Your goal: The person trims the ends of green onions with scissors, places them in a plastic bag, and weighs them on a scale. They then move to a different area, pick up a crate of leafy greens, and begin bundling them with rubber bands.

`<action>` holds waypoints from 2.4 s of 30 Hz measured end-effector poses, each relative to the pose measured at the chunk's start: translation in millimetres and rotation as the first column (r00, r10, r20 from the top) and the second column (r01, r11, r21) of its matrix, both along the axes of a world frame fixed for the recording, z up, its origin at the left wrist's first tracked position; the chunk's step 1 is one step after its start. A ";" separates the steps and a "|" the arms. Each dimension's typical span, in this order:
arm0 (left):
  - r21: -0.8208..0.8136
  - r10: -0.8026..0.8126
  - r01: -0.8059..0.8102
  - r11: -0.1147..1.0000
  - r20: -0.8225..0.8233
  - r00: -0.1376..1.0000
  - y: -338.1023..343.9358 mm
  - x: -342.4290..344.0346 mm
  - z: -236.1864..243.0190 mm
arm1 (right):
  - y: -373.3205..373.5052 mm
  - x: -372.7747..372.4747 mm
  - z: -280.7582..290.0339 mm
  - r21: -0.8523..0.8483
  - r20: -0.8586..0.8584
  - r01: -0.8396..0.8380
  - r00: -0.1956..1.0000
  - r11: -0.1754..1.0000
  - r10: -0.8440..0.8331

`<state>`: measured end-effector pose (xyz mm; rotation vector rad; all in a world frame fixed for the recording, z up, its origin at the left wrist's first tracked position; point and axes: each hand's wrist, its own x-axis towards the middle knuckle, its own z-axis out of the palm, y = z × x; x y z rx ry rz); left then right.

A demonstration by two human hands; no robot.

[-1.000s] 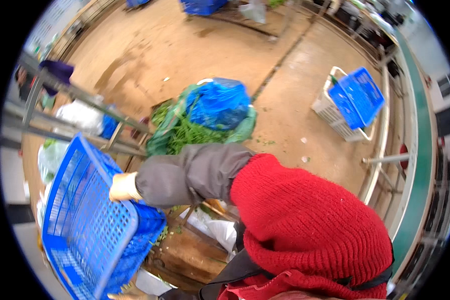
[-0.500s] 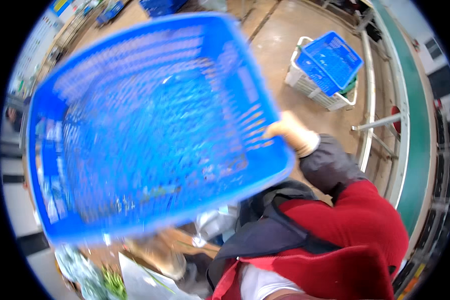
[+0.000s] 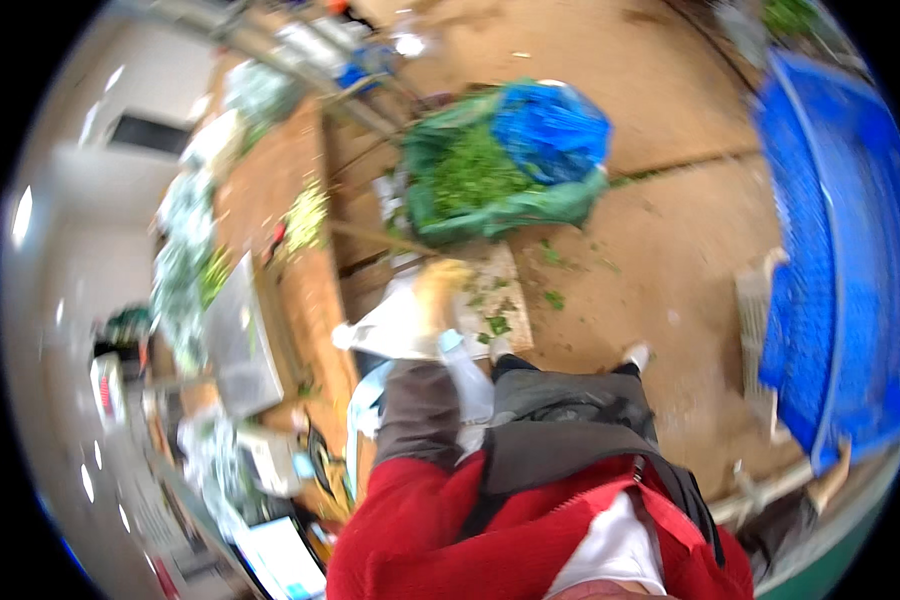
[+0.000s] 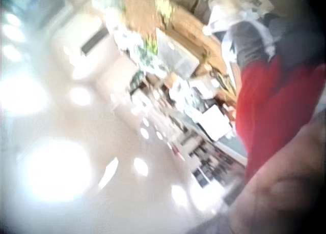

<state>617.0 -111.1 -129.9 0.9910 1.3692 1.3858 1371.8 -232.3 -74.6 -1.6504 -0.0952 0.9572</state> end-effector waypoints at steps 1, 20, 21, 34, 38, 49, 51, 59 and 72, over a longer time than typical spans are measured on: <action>-0.160 -0.169 0.154 0.975 -0.082 0.982 13.2 35.3 -11.0 | -19.1 48.4 -13.6 0.006 -0.042 0.062 0.997 0.998 -0.062; -0.903 0.217 -0.187 0.386 -0.108 0.970 -103.4 -9.7 -117.0 | -17.3 241.1 -188.1 -0.513 0.229 0.355 0.934 0.782 -0.274; -0.888 0.244 -0.212 0.407 -0.118 0.962 -95.6 -6.9 -119.4 | -12.5 233.0 -183.3 -0.565 0.335 0.394 0.913 0.725 -0.235; 0.092 0.840 -0.894 0.439 -0.394 0.372 25.4 -220.0 -114.1 | 409.4 -378.2 -150.7 0.125 0.300 -0.833 0.550 0.539 0.779; 0.208 0.679 -0.950 0.231 -0.734 0.005 67.5 -344.0 -104.6 | 452.1 -742.8 -57.5 0.275 0.176 -0.958 -0.029 -0.078 0.984; 0.059 0.544 -0.963 0.263 -0.833 0.097 144.3 -417.8 -90.6 | 359.8 -1347.2 -112.1 -0.539 0.752 -0.222 -0.561 -0.812 -0.345; 0.024 0.577 -0.982 0.189 -0.811 0.091 108.8 -405.5 -88.7 | 359.8 -1360.2 -108.2 -0.529 0.756 -0.092 -0.502 -0.843 -0.420; -0.043 0.465 -0.986 0.162 -0.878 0.115 183.1 -431.8 -86.4 | 434.5 -1449.7 -124.1 -0.647 0.750 -0.359 -0.461 -0.673 -0.475; 0.279 0.589 -0.748 0.602 -0.788 0.180 184.9 -415.1 -35.8 | 640.0 -1166.8 -65.4 -0.708 0.688 -0.207 -0.417 -0.675 -0.594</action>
